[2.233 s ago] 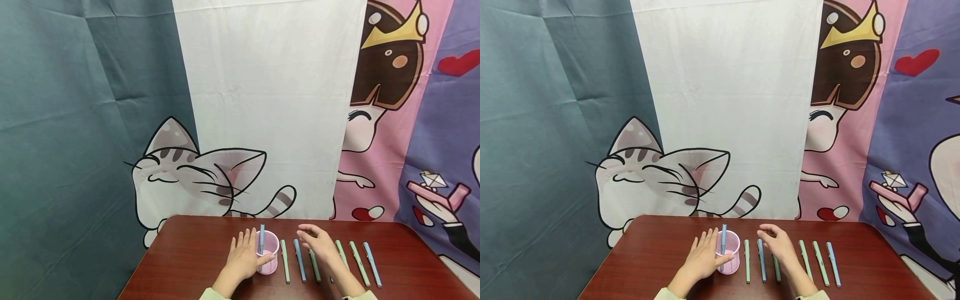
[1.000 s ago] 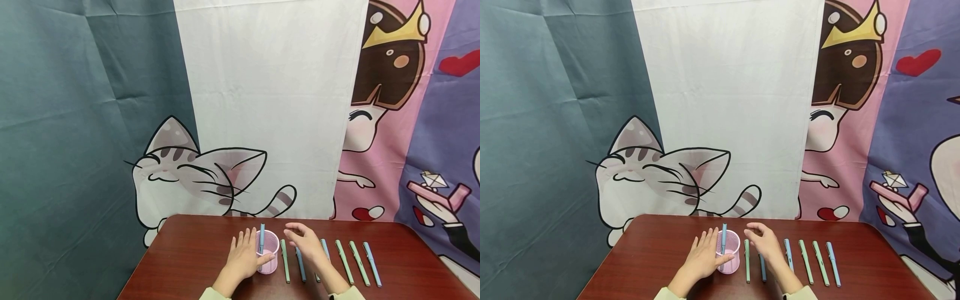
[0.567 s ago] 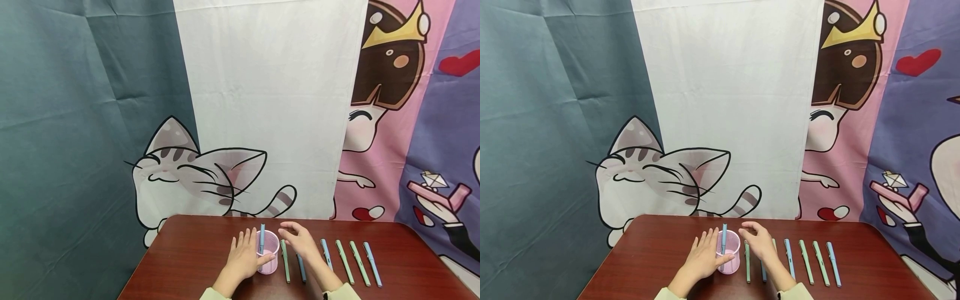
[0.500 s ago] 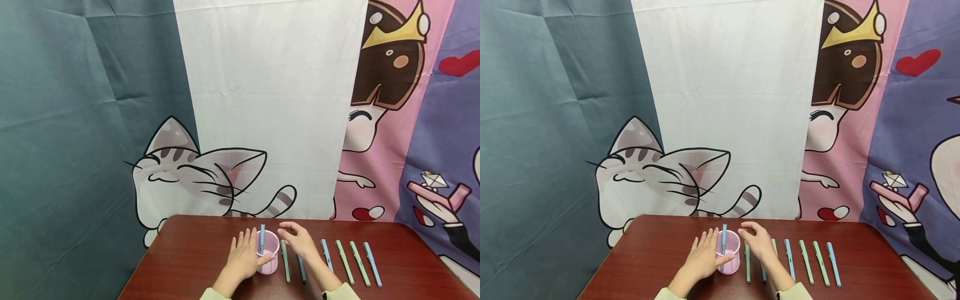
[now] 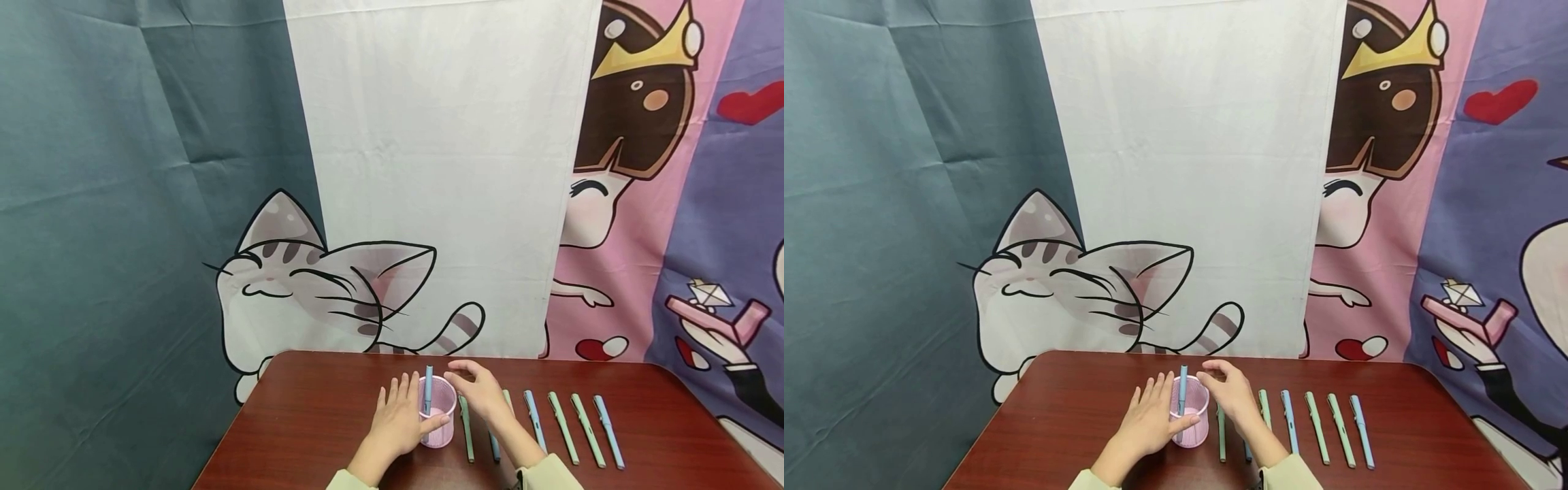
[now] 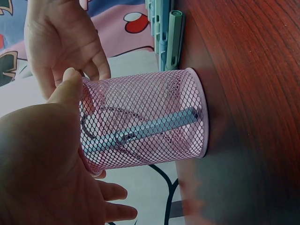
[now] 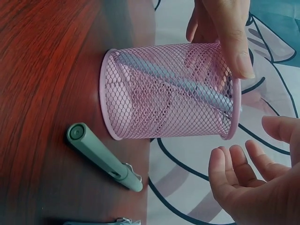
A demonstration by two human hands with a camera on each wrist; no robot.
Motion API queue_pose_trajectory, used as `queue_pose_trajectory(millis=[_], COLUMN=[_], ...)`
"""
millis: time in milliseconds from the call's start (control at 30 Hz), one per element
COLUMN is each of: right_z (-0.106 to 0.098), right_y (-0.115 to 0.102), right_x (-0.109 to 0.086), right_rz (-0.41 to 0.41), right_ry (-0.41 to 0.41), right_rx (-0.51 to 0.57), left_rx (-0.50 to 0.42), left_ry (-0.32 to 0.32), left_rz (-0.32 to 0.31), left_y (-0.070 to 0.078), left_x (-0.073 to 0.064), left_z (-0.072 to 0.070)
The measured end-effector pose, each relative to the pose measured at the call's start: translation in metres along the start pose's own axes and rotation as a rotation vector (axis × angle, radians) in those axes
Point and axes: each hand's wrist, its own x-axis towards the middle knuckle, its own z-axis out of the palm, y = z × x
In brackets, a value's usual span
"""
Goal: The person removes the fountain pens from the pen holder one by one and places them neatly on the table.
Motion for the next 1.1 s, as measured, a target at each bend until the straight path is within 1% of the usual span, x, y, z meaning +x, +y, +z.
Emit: queue_pose_trajectory(millis=[100,233,500,800,933,1100], right_z=[0.003,0.006,0.014,0.019,0.022,0.025], right_y=[0.0,0.001,0.002,0.001,0.0,0.001], right_x=[0.001,0.003,0.009,0.014,0.016,0.017], right_rz=[-0.017,-0.012,-0.021,-0.043,-0.046,-0.037], right_ry=[0.004,0.007,-0.004,-0.015,-0.014,-0.015], right_rx=[-0.027,-0.046,-0.062,-0.114,-0.139,-0.146], left_rx=[-0.003,-0.001,-0.009,0.01,0.02,0.024], left_ry=[-0.004,-0.007,-0.014,-0.02,-0.022,-0.023], left_rz=[0.0,0.0,-0.005,-0.003,-0.003,-0.003], left_y=[0.0,0.0,0.001,0.0,-0.001,0.0], left_x=[-0.001,-0.001,0.0,0.0,0.001,0.001], left_z=[-0.001,0.0,-0.002,-0.002,-0.001,0.0])
